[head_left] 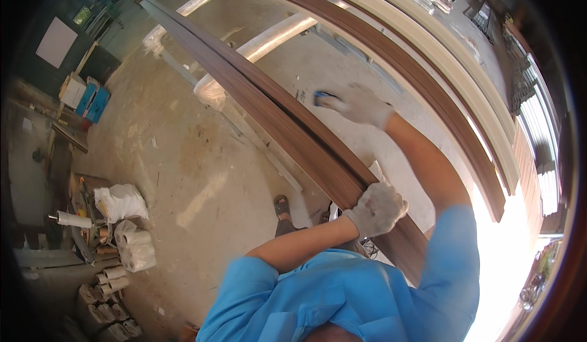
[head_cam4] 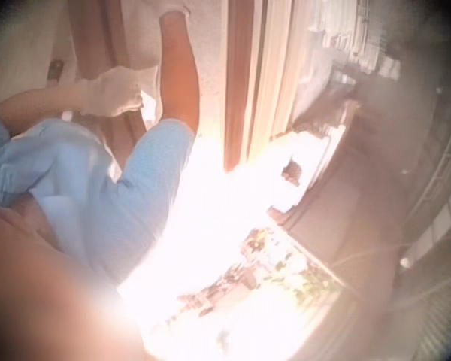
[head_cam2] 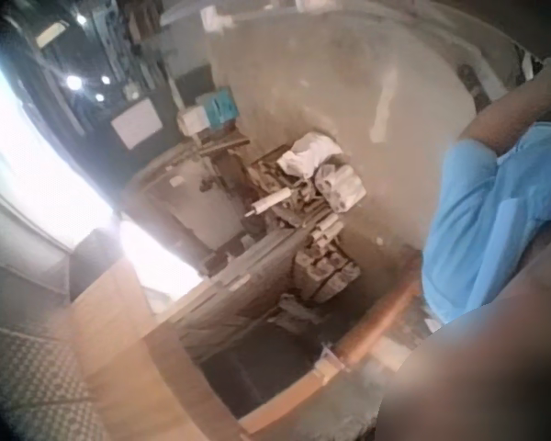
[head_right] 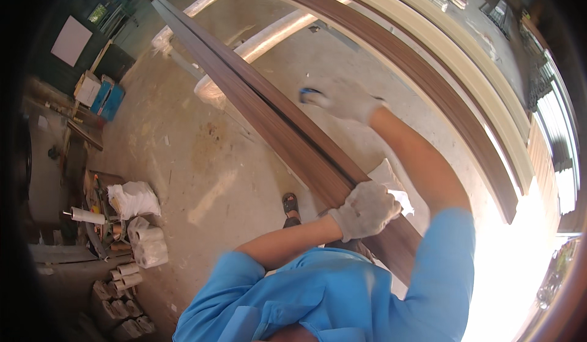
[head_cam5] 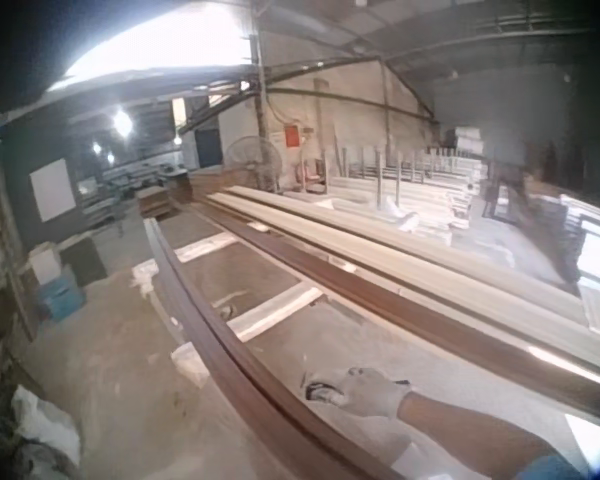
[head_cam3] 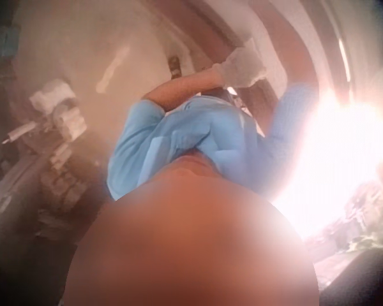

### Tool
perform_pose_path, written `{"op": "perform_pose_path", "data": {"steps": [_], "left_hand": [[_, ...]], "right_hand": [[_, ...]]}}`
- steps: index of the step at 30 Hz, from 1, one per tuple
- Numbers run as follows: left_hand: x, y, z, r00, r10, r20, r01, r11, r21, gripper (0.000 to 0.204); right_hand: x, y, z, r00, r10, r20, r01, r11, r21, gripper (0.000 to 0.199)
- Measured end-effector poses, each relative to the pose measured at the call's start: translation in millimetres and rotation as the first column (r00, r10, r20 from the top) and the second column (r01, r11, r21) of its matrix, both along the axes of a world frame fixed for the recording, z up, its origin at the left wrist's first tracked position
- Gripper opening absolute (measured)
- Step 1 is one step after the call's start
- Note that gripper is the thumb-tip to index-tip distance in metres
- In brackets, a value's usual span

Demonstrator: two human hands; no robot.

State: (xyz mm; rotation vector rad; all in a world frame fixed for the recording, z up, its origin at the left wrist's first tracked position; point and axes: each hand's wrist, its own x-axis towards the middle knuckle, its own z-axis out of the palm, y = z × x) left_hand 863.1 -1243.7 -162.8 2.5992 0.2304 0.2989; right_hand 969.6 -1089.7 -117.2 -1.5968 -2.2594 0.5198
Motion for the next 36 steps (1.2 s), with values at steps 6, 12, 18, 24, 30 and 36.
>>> {"op": "perform_pose_path", "data": {"steps": [6,12,18,24,30,36], "left_hand": [[-5.1,-9.0,-40.2,0.844,0.195,0.5,-0.192,0.98,-0.057,0.016],[-0.1,-8.8,-40.1,0.996,0.05,0.078,-0.039,0.99,-0.138,0.014],[-7.4,1.4,-7.1,0.996,0.008,0.09,-0.001,0.997,-0.076,0.012],[-15.7,-4.0,4.7,0.999,-0.036,-0.032,0.034,0.999,-0.04,0.013],[-16.9,-13.5,4.0,0.999,0.044,0.0,-0.044,0.997,0.06,0.014],[-13.0,-16.6,-0.8,0.995,0.068,0.08,-0.076,0.992,0.099,0.019]], "right_hand": [[-105.3,136.7,-1.1,0.982,-0.026,0.185,0.015,0.998,0.062,0.036],[-100.5,125.4,1.5,0.925,0.124,0.359,-0.148,0.988,0.04,0.031],[-28.0,-11.8,-3.2,0.914,0.205,0.35,-0.251,0.964,0.091,0.025],[31.3,-126.5,-9.4,0.881,0.326,0.343,-0.344,0.939,-0.009,0.033],[75.4,-197.5,-23.6,0.777,-0.306,-0.551,0.004,0.877,-0.481,0.052],[99.4,-307.4,-2.0,0.725,-0.53,-0.441,0.063,0.688,-0.723,0.049]]}}
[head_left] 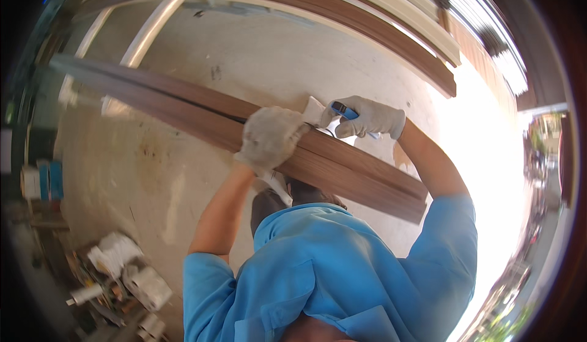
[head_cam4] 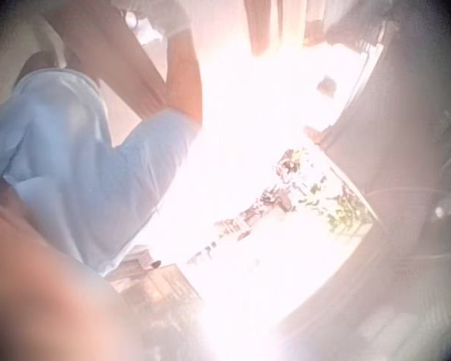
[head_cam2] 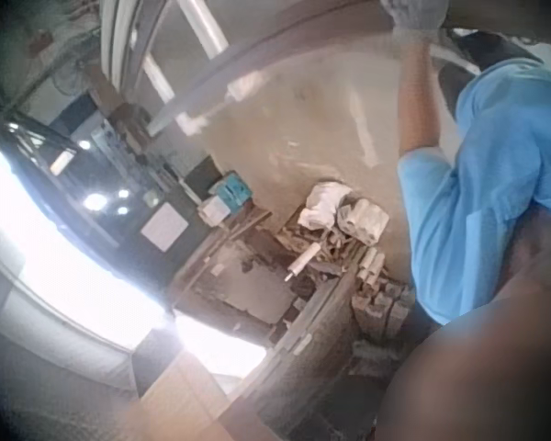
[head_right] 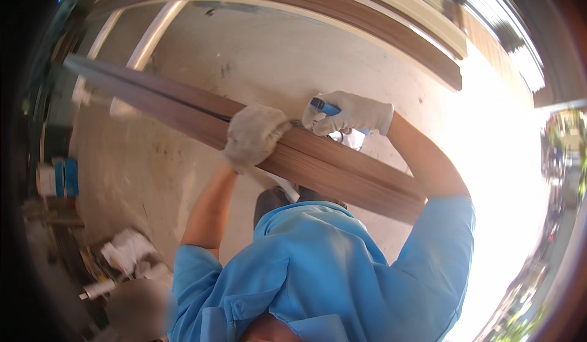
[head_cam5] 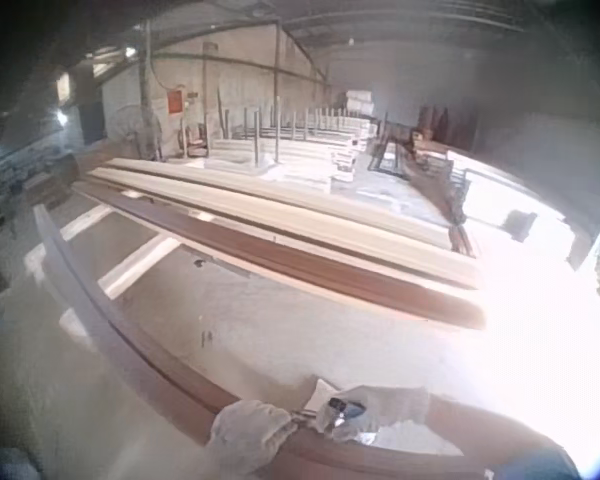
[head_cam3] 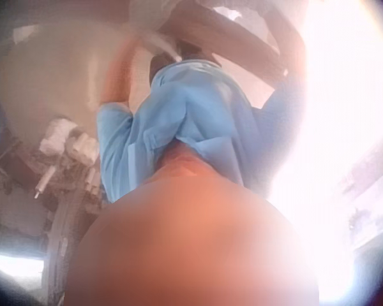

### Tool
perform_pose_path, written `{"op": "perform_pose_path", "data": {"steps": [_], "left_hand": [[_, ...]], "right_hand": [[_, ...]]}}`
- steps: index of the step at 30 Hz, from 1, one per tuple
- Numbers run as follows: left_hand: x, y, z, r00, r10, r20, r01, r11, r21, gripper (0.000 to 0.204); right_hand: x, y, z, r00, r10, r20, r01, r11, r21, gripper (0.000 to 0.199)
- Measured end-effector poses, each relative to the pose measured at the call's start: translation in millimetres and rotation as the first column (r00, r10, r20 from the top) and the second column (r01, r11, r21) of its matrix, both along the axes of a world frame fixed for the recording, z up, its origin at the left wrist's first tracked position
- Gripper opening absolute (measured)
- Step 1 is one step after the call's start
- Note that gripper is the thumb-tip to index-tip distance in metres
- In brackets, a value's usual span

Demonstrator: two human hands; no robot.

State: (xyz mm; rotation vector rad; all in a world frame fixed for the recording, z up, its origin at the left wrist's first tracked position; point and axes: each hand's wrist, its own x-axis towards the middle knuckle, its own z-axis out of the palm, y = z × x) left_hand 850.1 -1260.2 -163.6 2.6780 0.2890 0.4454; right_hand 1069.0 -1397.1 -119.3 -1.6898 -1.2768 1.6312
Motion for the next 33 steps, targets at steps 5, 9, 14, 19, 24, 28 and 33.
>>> {"op": "perform_pose_path", "data": {"steps": [5,9,14,19,24,28,33], "left_hand": [[-1.5,11.6,-2.9,0.996,-0.053,0.068,0.058,0.997,-0.06,0.013],[0.0,12.1,-13.6,0.943,-0.086,0.32,0.075,0.996,0.047,0.013],[-2.7,11.6,-14.4,0.992,0.003,0.127,0.001,1.0,-0.029,0.017],[-4.9,11.3,-8.9,0.996,-0.005,0.087,0.012,0.997,-0.079,0.017],[-3.1,3.2,0.8,0.999,0.048,-0.004,-0.048,0.984,-0.172,0.017],[-9.5,-1.8,10.9,0.998,0.022,-0.061,-0.046,0.895,-0.443,0.013],[-18.1,-26.5,12.1,0.962,0.229,-0.15,-0.229,0.973,0.014,0.017]], "right_hand": [[-11.6,-15.3,-8.0,0.85,-0.284,0.443,0.04,0.874,0.484,0.048],[-29.5,12.0,-27.7,0.975,-0.185,0.124,0.12,0.905,0.408,0.056],[-27.7,20.0,-36.7,0.978,-0.029,0.207,0.033,0.999,-0.014,0.053],[3.3,-8.1,-45.8,0.951,0.005,0.309,0.054,0.982,-0.181,0.043],[28.1,-98.1,25.4,0.869,0.025,0.495,0.019,0.996,-0.084,0.043],[29.3,-182.2,83.9,0.847,0.029,0.531,-0.071,0.996,0.06,0.041],[54.7,-211.4,27.6,0.835,-0.121,0.536,0.076,0.991,0.106,0.035]]}}
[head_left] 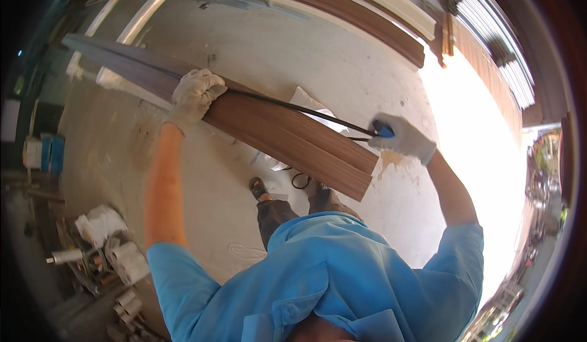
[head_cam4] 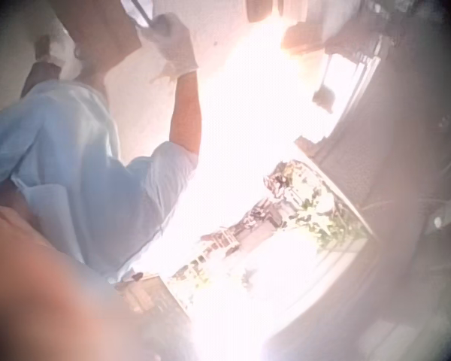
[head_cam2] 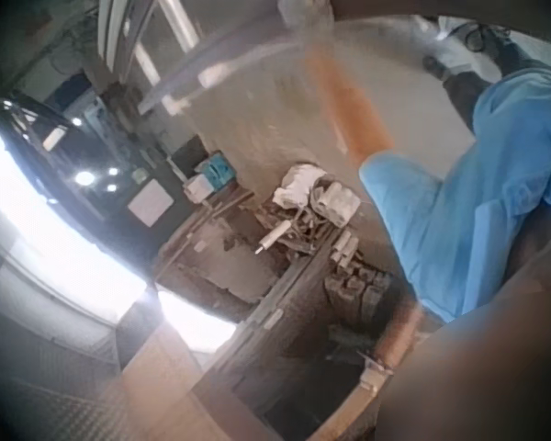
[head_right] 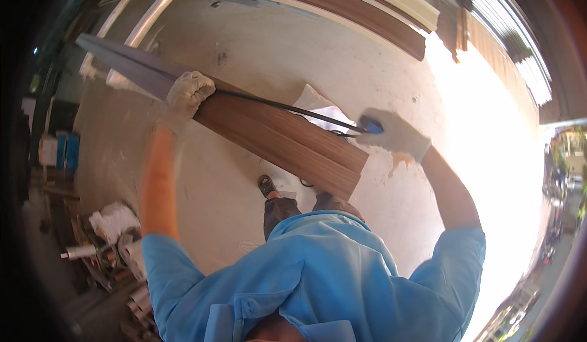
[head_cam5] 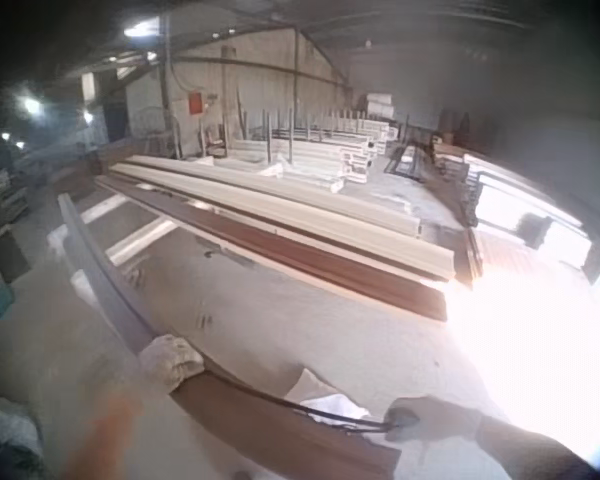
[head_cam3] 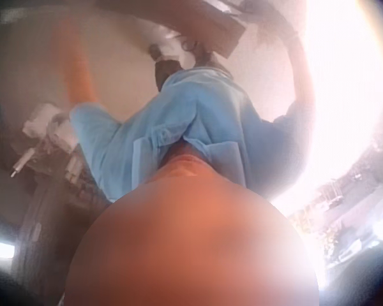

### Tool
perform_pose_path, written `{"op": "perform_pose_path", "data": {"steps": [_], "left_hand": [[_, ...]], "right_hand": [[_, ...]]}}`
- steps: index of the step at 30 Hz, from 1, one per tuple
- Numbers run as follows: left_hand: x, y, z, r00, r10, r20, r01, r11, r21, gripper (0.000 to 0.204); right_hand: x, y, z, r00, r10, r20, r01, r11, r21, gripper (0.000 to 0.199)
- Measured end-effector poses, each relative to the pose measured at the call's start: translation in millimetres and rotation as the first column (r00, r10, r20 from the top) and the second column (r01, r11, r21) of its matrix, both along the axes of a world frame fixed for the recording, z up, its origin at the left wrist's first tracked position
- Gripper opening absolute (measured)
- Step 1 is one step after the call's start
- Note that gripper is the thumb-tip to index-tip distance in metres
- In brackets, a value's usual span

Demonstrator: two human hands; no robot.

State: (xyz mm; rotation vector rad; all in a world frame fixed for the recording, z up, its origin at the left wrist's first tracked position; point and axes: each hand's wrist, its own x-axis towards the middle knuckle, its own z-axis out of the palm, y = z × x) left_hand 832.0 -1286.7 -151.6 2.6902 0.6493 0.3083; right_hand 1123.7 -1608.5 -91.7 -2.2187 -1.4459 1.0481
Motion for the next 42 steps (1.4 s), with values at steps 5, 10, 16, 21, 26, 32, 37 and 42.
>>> {"op": "perform_pose_path", "data": {"steps": [5,10,16,21,26,32,37,42], "left_hand": [[8.4,-148.8,-31.8,0.67,0.433,0.603,-0.563,0.826,0.031,0.038],[56.3,-335.5,-62.2,0.37,0.869,0.328,-0.091,0.385,-0.918,0.058],[82.3,-368.9,-60.6,0.52,0.816,0.253,0.361,0.059,-0.931,0.052],[83.1,-368.3,-63.1,0.511,0.809,0.29,0.408,0.068,-0.91,0.046],[86.1,-369.0,-65.3,0.499,0.81,0.307,0.407,0.093,-0.909,0.047],[84.7,-367.7,-70.2,0.507,0.782,0.362,0.475,0.097,-0.875,0.053],[98.0,-375.8,-75.8,0.479,0.827,0.292,0.738,-0.2,-0.644,0.056],[118.0,-374.5,-78.1,0.664,0.557,0.498,0.238,0.474,-0.848,0.058]], "right_hand": [[4.7,-69.3,-44.0,0.987,-0.04,-0.153,0.063,0.987,0.148,0.029],[-14.1,-86.1,-53.9,0.942,-0.068,-0.329,0.146,0.964,0.221,0.027],[-22.6,-118.1,-62.3,0.979,-0.078,-0.188,0.133,0.943,0.304,0.02],[-20.1,-129.4,-72.5,0.922,-0.136,-0.363,0.244,0.931,0.271,0.016],[-8.6,-124.9,-71.8,0.761,-0.217,-0.611,0.297,0.954,0.031,0.018],[5.9,-121.6,-80.1,0.574,-0.213,-0.791,0.232,0.968,-0.092,0.02],[-2.3,-127.0,-95.2,0.444,-0.19,-0.876,0.256,0.964,-0.079,0.02],[-16.1,-134.6,-94.6,0.682,-0.14,-0.718,0.249,0.967,0.047,0.025]]}}
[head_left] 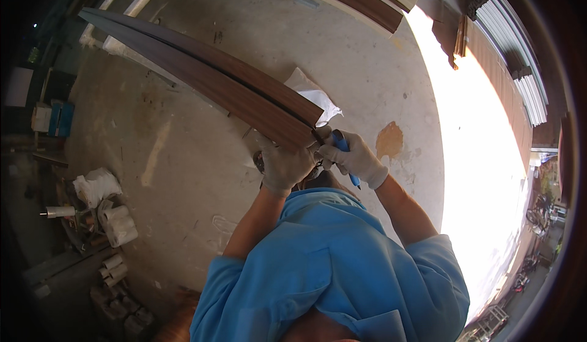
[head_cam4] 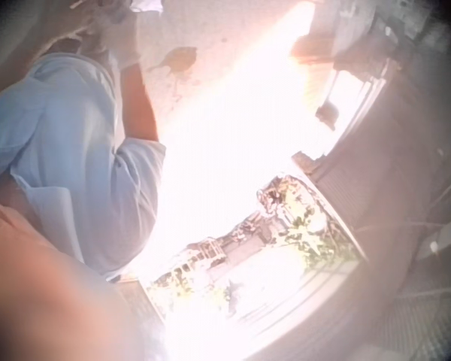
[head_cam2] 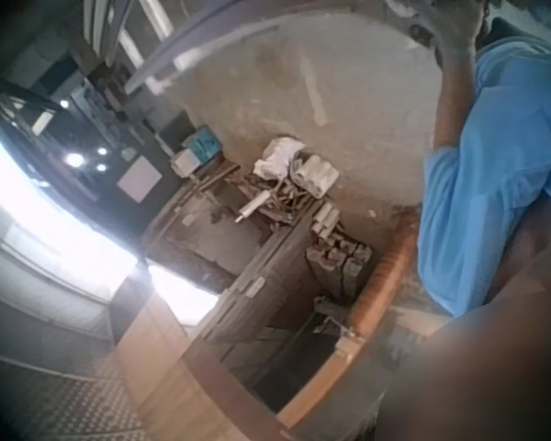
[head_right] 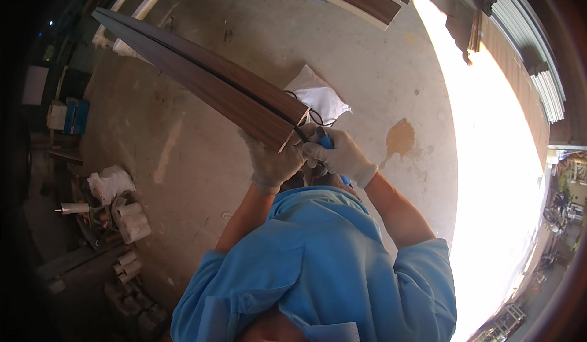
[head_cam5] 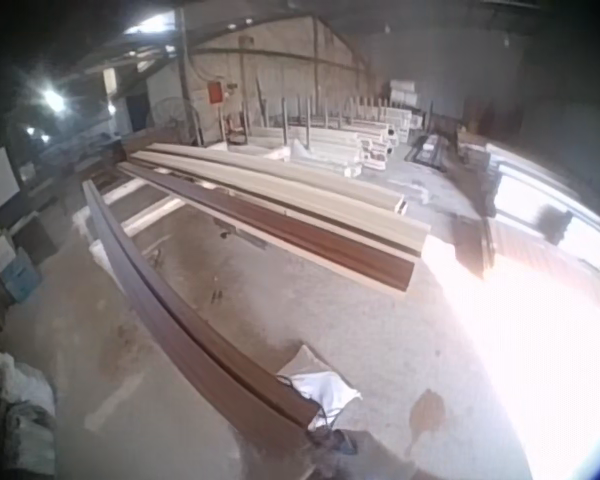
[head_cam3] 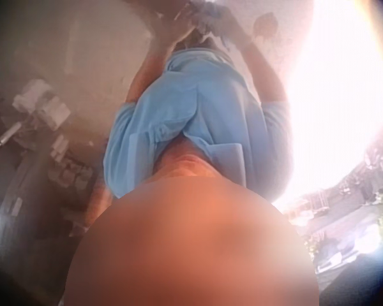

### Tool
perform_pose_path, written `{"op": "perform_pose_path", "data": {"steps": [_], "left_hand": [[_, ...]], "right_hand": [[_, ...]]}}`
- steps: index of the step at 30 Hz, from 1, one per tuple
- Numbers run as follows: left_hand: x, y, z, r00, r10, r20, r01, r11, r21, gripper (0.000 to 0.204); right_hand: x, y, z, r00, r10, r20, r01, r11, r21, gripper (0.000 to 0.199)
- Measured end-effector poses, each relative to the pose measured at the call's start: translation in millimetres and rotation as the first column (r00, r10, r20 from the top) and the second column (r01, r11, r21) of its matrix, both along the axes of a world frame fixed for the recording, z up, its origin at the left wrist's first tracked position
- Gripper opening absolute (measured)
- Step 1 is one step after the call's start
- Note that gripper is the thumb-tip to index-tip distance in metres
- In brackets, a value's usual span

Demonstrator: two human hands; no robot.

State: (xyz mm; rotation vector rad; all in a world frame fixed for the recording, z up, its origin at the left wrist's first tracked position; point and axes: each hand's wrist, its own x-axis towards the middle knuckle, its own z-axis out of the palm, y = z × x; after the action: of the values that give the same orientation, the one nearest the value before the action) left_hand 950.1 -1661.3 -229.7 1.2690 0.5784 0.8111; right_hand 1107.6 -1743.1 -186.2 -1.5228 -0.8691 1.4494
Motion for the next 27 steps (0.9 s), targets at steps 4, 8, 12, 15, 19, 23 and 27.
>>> {"op": "perform_pose_path", "data": {"steps": [4,8,12,15,19,23,27], "left_hand": [[4.1,-2.6,-0.2,0.844,0.147,0.516,0.221,0.781,-0.584,0.069],[-3.8,4.7,-1.0,0.677,0.107,0.728,0.545,0.592,-0.593,0.092],[-14.1,7.3,-0.2,0.714,0.101,0.693,0.545,0.539,-0.642,0.103],[-18.3,7.3,-1.5,0.758,0.129,0.639,0.481,0.55,-0.683,0.096],[-28.7,16.8,-12.9,0.788,0.011,0.616,0.486,0.602,-0.633,0.092],[-47.9,27.0,-32.0,0.709,-0.27,0.652,0.664,0.567,-0.487,0.085],[-49.7,24.4,-48.7,0.84,-0.295,0.455,0.525,0.65,-0.549,0.079]], "right_hand": [[-10.3,-14.0,13.5,0.869,0.031,0.493,-0.133,0.976,0.173,0.022],[29.4,-14.2,34.7,0.864,0.021,0.503,-0.088,0.99,0.108,0.029],[78.3,45.4,48.2,0.704,0.097,0.704,-0.115,0.993,-0.021,0.038],[68.8,133.2,53.8,0.545,0.21,0.811,-0.304,0.952,-0.042,0.04],[18.2,278.4,61.8,0.64,0.267,0.721,-0.448,0.891,0.068,0.04],[-60.9,420.9,50.9,0.375,0.077,0.924,-0.554,0.818,0.157,0.044],[-130.3,535.7,47.7,0.314,0.031,0.949,-0.569,0.806,0.162,0.039]]}}
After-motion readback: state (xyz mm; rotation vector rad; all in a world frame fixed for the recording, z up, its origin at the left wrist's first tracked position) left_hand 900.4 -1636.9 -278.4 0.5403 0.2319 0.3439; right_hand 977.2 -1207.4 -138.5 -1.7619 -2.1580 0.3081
